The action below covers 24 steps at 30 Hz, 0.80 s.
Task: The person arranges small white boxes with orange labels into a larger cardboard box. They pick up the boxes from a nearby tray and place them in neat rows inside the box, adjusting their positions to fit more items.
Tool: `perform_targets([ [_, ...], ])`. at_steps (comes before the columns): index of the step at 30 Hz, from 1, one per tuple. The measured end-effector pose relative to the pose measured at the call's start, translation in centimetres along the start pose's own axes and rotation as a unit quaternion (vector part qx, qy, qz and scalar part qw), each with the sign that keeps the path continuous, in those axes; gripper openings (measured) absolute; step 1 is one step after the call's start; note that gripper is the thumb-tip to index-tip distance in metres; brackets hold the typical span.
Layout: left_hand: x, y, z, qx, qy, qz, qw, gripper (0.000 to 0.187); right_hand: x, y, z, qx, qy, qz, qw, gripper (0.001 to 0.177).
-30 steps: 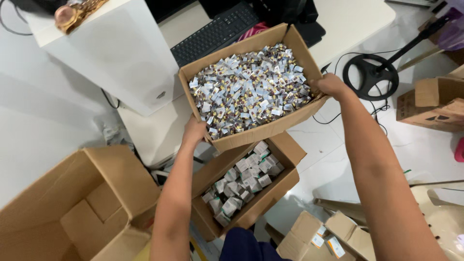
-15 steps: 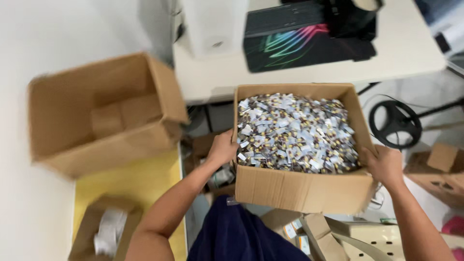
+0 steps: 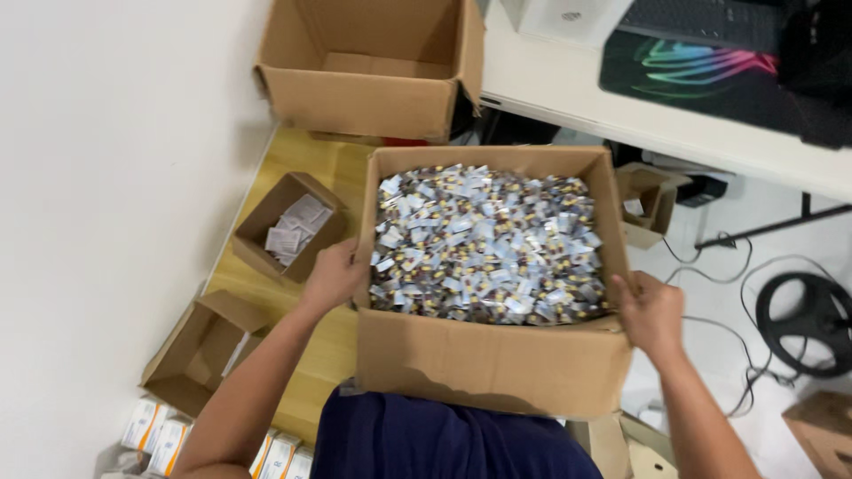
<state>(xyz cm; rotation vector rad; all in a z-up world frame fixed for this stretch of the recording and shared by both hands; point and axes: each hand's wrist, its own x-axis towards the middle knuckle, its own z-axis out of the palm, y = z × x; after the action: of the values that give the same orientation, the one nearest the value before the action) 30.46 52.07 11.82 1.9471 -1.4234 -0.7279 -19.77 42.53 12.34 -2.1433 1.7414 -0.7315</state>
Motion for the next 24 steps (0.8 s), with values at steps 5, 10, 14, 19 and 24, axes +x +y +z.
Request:
perform_targets([
  [5,-1.2,-8.1,-4.8,0.068,0.018,-0.046,0.996,0.041,-0.5,-2.7,10.7,0.079,-0.054,0.006,0.995,0.034],
  [10,-2.7,-13.7,-4.8,0.064,0.096,-0.112,0.987,0.050,-2.2,-5.9,17.6,0.045,-0.089,-0.078,0.992,0.039],
  [14,-4.7,-15.5,-3.2,0.076,0.169,-0.196,0.963,0.050,-1.2,-8.7,15.6,-0.018,-0.228,-0.120,0.966,0.050],
  [19,-5.2,-14.5,-1.5,0.047,0.212,-0.255,0.942,0.048,10.8,-12.5,12.9,-0.157,-0.410,-0.158,0.885,0.068],
  [24,-5.4,-13.9,-1.1,0.036,0.233,-0.261,0.936,0.048,24.9,-20.9,19.4,-0.009,0.001,-0.379,0.925,0.063],
])
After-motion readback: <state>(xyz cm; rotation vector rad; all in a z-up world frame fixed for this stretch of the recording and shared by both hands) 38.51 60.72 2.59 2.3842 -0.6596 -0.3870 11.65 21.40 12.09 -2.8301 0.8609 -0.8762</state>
